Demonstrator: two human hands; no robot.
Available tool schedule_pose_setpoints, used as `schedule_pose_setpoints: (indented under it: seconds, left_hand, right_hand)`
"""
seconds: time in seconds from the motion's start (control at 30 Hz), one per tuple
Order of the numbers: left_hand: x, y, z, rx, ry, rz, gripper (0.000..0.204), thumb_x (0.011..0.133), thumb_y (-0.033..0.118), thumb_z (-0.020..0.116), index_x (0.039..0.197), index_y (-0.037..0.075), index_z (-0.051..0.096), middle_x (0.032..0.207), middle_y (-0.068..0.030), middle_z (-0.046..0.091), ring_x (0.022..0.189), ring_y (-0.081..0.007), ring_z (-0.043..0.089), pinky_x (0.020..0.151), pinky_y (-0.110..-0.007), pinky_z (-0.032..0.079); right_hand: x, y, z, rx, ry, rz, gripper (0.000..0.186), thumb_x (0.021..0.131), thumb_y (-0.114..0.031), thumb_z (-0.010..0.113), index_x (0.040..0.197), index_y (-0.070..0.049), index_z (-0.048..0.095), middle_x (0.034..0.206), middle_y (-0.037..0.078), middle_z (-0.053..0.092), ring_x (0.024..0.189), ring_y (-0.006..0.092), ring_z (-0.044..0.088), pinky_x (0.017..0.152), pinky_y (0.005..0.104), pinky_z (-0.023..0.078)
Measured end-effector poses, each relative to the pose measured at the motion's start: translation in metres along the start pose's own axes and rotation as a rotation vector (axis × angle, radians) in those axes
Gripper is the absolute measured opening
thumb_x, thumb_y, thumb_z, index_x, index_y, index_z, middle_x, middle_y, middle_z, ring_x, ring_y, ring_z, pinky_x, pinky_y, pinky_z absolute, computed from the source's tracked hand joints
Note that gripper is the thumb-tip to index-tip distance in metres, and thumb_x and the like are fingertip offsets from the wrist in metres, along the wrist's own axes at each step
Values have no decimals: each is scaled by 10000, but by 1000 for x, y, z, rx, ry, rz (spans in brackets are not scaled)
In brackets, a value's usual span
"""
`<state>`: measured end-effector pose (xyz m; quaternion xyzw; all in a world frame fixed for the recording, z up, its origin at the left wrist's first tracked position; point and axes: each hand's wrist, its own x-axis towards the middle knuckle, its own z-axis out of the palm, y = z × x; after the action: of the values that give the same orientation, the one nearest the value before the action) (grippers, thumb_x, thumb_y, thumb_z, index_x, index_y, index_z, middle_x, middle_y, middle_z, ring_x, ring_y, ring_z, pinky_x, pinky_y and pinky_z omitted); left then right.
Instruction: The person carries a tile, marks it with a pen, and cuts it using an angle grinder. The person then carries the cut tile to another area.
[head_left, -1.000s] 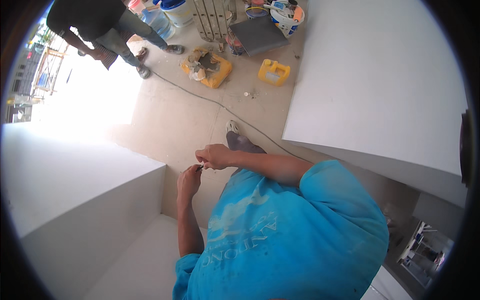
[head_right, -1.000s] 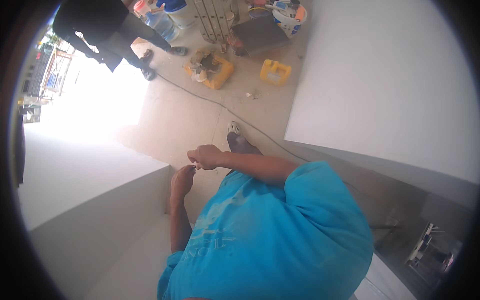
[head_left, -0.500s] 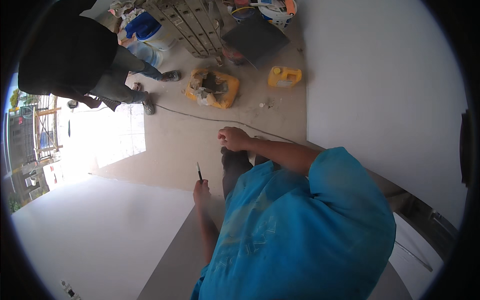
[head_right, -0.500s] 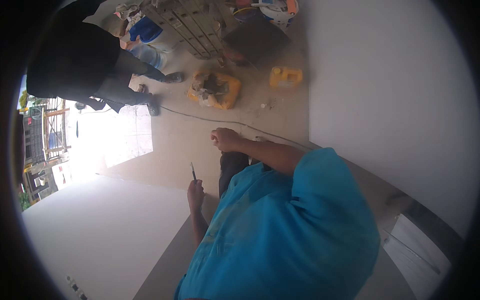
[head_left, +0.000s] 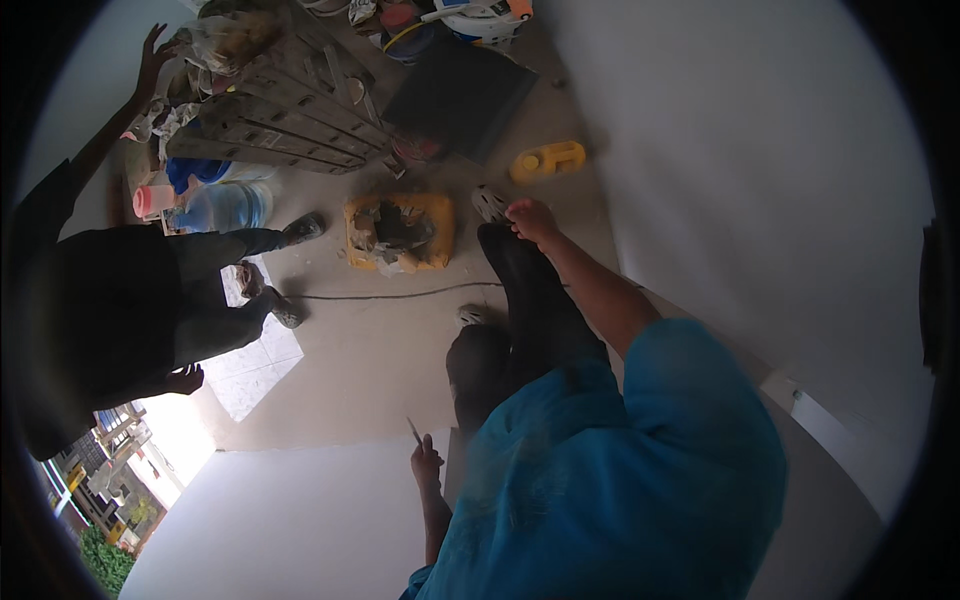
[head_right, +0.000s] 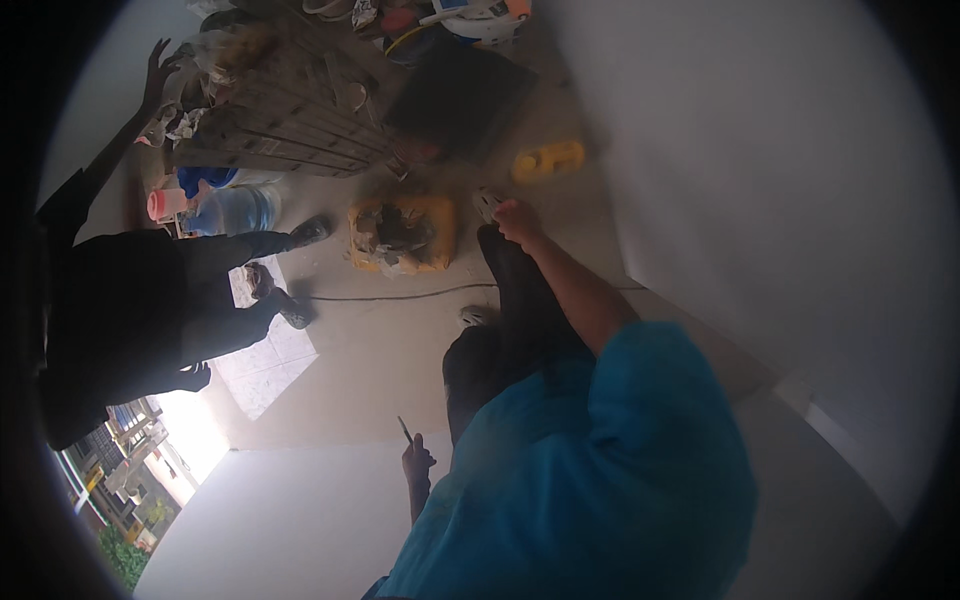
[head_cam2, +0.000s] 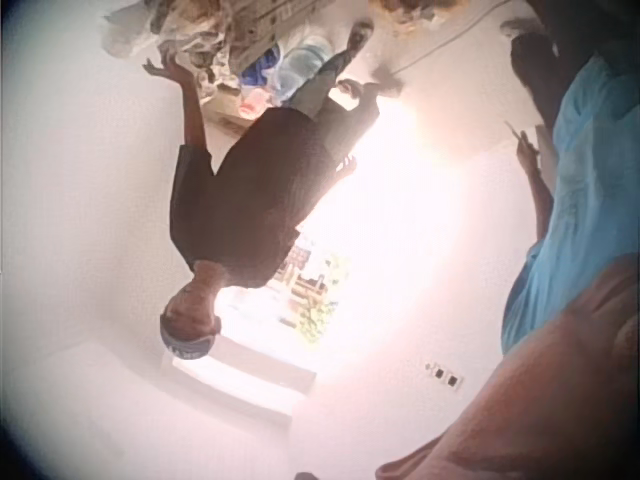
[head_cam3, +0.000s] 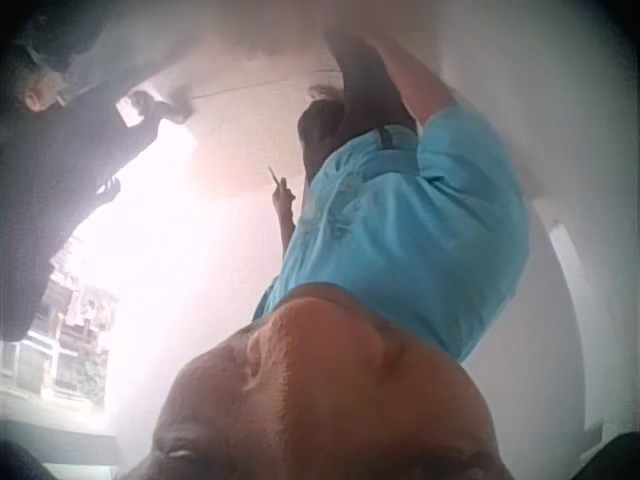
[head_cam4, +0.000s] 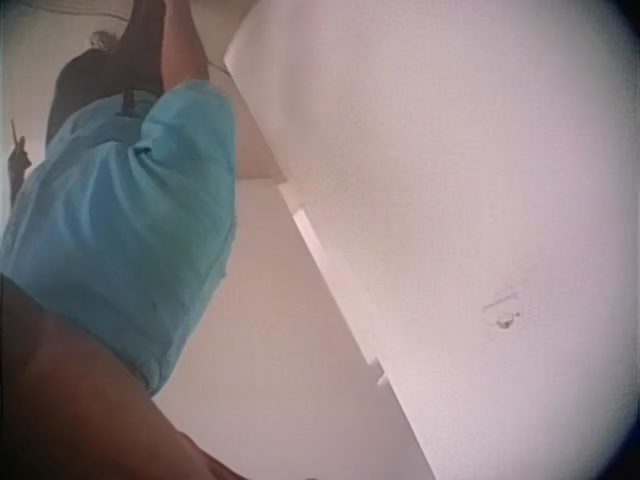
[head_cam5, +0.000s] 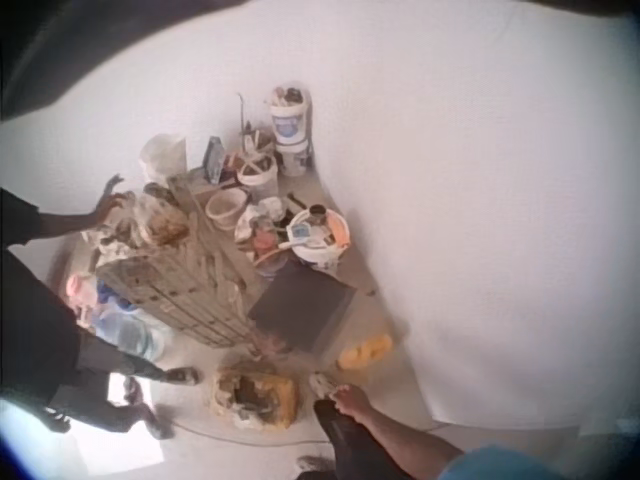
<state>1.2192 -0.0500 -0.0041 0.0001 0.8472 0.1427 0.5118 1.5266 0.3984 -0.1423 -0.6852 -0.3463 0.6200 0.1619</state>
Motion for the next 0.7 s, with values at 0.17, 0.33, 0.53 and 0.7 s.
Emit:
schedule_pose_setpoints:
  seconds: [0.17,0.33,0.53,0.7]
  left_hand:
    - [-51,50,22,76,-24,-355,417,937,431,583,748,61,542,555,9,453,470,-110,463,456,-289,434]
    - [-78,139,54,161,-29,-656,347,917,378,633,776,69,561,573,-5,496,470,-125,506,453,-287,461]
    - [-76,159,57,234,-20,-786,380,910,451,602,817,83,596,580,7,486,493,-113,488,469,-285,443]
    - [-96,171,61,226,-5,-811,451,906,539,559,857,96,629,580,19,468,518,-104,469,492,-286,424]
  right_hand:
    - [166,13,-21,143,176,206,302,862,-214,650,1081,-12,600,871,70,637,698,126,633,604,257,550]
    - [319,28,-9,-49,473,299,451,846,-258,677,1180,11,538,1043,143,616,944,219,620,820,359,521]
    - [406,25,-23,480,330,439,616,832,-390,720,1285,-48,482,1226,101,553,1153,263,522,964,464,408]
    - [409,12,-20,775,130,432,659,826,-456,722,1329,-121,458,1269,51,532,1144,240,514,958,506,398]
